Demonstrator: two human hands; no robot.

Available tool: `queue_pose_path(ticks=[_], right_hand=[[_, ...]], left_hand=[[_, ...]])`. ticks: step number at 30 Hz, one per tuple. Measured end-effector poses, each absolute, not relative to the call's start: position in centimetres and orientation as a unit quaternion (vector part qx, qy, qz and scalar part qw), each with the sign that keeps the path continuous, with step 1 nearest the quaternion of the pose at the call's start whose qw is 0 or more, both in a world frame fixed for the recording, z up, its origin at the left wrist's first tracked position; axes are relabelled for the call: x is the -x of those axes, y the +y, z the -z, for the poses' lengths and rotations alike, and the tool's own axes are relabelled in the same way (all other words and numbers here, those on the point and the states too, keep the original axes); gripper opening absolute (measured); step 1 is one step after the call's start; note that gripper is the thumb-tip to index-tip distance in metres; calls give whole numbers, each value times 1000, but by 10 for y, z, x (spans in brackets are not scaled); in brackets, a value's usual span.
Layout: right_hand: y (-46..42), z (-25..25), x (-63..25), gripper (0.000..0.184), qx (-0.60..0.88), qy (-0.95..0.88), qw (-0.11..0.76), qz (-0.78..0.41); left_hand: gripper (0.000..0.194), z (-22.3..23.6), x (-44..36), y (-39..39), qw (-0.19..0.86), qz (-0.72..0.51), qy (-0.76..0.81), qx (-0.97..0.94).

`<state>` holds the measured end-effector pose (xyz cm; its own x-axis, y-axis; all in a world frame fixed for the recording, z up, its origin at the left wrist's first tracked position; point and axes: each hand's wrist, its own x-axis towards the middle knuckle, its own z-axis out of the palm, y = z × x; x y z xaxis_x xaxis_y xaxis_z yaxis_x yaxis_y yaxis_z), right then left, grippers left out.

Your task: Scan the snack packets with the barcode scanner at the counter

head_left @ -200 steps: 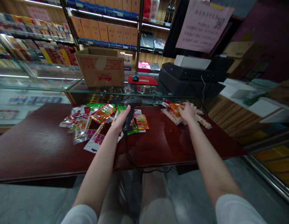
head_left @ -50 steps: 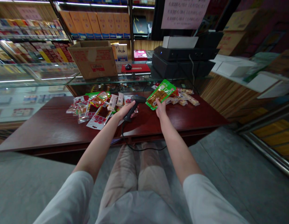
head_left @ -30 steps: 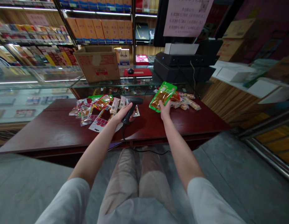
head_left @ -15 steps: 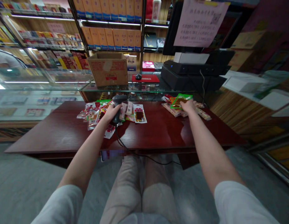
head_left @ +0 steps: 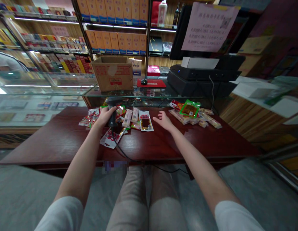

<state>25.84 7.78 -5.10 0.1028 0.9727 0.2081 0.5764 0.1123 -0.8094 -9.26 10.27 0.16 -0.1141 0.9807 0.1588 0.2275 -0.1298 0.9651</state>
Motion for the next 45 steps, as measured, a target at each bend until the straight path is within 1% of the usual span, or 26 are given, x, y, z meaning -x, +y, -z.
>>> queue_pose_path(ticks=[2,4,6,8,10,13,15,17,18,21,23,25,29,33,38,41,45], right_hand=[[85,60,-232,83,645,-611,368,-274],[91,63,-211,89,676,-613,322,-252],[95,63,-196,91,705,-616,280,-212],[98,63,-186,87,721,-607,275,-190],[101,65,-182,75,721,-594,300,-191],[108,67,-186,48,708,-586,335,-207],[114,67,-193,32,689,-566,383,-242],[121,65,-200,22,663,-536,441,-280],[125,64,-203,22,647,-523,470,-297],[134,67,-198,30,575,-480,556,-360],[138,74,-186,31,519,-456,587,-421],[140,82,-170,31,493,-466,577,-455],[138,90,-156,31,490,-514,533,-460],[133,85,-169,35,526,-505,502,-465],[117,78,-190,29,545,-493,490,-469],[106,75,-196,28,537,-468,508,-483],[99,70,-196,26,507,-405,563,-512]], left_hand=[[33,-7,110,107,374,-499,562,-543],[30,-8,124,112,381,-504,573,-521],[27,-6,132,117,389,-516,578,-498],[25,-2,137,122,399,-524,576,-483],[23,3,139,127,415,-521,575,-474],[23,11,142,131,455,-510,569,-458],[23,17,143,132,483,-507,561,-442],[23,23,144,133,499,-508,552,-432],[23,25,144,133,506,-508,548,-431],[26,30,140,131,520,-507,539,-426],[27,32,134,129,523,-507,546,-414],[26,33,127,127,525,-507,549,-406],[25,35,113,124,536,-514,530,-409],[30,36,100,122,544,-510,525,-409],[34,38,81,116,559,-493,519,-418],[37,35,79,115,554,-481,503,-458],[36,17,101,126,476,-523,494,-506]])
